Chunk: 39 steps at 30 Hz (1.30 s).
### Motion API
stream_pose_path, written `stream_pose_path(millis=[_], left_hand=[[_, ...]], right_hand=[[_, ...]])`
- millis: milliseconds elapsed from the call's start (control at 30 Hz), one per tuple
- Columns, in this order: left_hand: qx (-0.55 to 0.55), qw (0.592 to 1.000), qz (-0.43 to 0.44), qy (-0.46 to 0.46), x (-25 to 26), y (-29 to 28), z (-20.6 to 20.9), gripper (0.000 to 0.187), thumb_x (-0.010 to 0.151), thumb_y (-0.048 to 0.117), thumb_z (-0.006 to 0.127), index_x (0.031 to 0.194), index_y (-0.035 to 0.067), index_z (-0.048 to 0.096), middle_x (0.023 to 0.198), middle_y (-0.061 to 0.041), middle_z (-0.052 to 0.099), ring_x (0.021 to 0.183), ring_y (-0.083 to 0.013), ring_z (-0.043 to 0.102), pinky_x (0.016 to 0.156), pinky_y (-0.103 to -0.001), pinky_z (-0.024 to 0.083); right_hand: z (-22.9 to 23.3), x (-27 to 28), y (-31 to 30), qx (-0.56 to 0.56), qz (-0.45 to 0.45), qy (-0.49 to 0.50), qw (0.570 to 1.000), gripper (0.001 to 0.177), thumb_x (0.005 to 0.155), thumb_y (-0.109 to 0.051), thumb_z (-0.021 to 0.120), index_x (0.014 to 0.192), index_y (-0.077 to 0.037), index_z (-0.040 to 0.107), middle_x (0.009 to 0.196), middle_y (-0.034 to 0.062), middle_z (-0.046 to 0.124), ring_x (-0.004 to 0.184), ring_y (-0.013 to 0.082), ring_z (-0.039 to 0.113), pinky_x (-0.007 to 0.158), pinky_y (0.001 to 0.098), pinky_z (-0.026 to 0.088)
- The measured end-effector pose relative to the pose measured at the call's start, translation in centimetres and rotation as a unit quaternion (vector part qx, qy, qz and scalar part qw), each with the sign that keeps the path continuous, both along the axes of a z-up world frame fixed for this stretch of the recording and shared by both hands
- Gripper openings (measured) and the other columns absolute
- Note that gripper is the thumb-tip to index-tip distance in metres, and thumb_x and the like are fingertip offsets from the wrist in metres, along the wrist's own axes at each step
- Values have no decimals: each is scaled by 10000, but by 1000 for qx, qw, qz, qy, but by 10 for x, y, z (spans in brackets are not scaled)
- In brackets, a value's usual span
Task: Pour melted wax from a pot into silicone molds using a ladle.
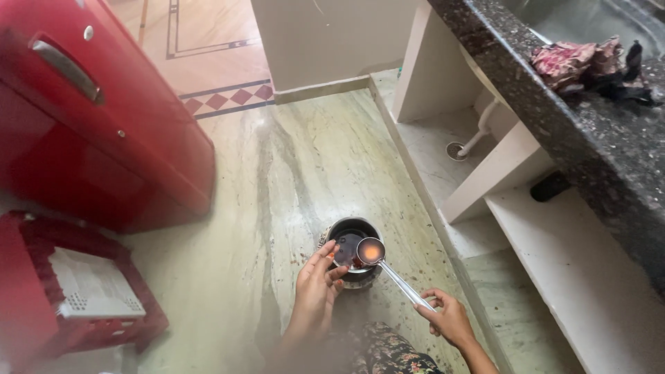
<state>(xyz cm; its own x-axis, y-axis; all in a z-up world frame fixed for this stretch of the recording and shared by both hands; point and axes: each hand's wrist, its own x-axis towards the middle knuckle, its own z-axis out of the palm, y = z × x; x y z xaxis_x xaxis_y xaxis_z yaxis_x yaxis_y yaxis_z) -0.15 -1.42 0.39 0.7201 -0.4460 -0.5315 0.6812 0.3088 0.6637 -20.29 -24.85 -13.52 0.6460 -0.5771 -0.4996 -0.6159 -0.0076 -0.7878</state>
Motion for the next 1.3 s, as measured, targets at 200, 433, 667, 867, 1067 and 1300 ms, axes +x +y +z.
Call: stream_pose_path(millis=[200,433,667,867,1067,1300], left_hand=[[-7,1000,-10,-4,-1,-12,-3,441,1002,173,507,1424,53,553,1284,-11,624,857,-108,638,688,-277,487],[-12,1000,-26,-4,-9,-30,-3,412,1004,175,514,1397,70,580,1304,0,631,861,-114,648,701,-277,494],[-28,992,-119,-2,-19,-79,-50,402,1009,195,517,1382,88,623,1259,-22,657,826,-132,639,668,-298,492],[-71,948,-304,58,-53,-167,-96,441,958,206,542,1390,141,604,1292,-9,630,831,-193,655,690,-354,526],[11,911,-412,26,-160,-314,-70,469,955,265,567,1405,140,606,1352,-21,629,816,-219,619,693,-391,528],[-101,872,-478,38,-350,-454,11,423,945,234,607,1352,118,627,1245,-20,646,831,-162,640,689,-322,519]], right_hand=[[-5,-22,-9,5,-24,0,1000,321,802,-165,822,1086,-46,729,738,59,704,408,127,595,371,289,414],[-11,-45,-14,39,-53,-33,997,359,794,-153,832,1108,-28,711,735,48,714,398,118,577,368,283,400],[91,-58,-32,68,-160,-91,981,344,820,-138,819,1110,12,713,680,35,638,396,106,537,366,278,392],[209,-114,-91,21,-241,-105,965,388,812,-162,806,1171,-48,712,711,1,673,427,80,548,380,260,420],[283,-237,-190,-32,-317,-153,935,391,817,-181,804,1154,-6,710,735,10,672,427,66,517,377,246,394],[334,-412,-283,-131,-411,-77,899,437,844,-245,807,1201,-15,705,717,54,696,422,102,504,372,266,396]])
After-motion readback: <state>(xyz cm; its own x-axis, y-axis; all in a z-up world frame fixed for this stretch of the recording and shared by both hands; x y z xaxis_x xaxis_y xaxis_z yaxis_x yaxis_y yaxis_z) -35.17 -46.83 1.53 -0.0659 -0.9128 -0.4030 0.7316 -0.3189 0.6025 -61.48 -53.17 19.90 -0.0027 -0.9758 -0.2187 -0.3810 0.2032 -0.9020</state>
